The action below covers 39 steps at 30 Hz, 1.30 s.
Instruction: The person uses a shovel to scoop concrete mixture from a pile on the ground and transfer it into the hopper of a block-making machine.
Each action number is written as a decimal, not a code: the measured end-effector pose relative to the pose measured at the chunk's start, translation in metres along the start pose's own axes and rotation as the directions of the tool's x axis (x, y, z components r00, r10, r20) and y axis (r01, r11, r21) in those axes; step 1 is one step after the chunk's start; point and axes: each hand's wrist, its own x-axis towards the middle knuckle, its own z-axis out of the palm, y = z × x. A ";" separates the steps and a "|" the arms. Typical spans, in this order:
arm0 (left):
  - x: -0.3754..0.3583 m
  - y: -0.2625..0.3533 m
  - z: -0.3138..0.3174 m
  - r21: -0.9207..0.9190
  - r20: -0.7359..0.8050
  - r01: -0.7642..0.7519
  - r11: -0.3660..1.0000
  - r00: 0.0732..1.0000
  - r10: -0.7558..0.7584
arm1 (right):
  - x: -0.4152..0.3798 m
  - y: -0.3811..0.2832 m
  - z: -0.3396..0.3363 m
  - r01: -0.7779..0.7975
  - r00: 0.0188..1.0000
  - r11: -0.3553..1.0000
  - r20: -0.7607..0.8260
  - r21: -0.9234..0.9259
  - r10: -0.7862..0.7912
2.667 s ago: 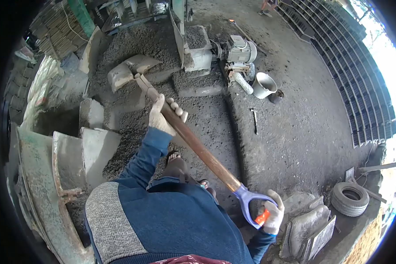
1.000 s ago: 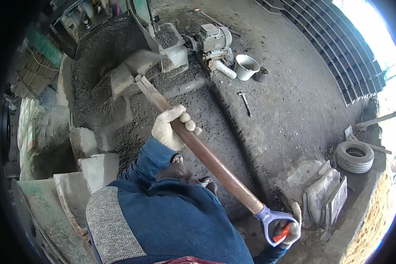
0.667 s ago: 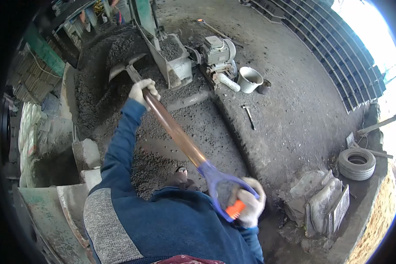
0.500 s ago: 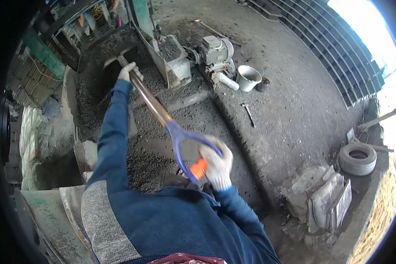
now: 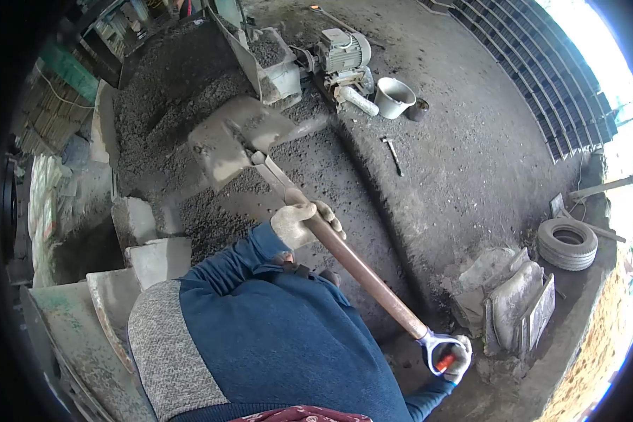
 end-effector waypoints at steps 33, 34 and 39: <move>-0.011 0.079 0.070 0.352 0.464 -0.598 0.720 0.779 0.421 | 0.050 -0.431 0.303 0.656 -0.452 -0.487 0.217 -0.577 -0.866; -0.012 0.082 0.070 0.310 0.478 -0.638 0.705 0.745 0.465 | 0.039 -0.443 0.330 0.640 -0.487 -0.533 0.245 -0.552 -0.838; -0.044 0.124 0.072 0.047 0.470 -0.754 0.655 0.595 0.652 | -0.038 -0.435 0.487 0.655 -0.579 -0.672 0.341 -0.345 -0.740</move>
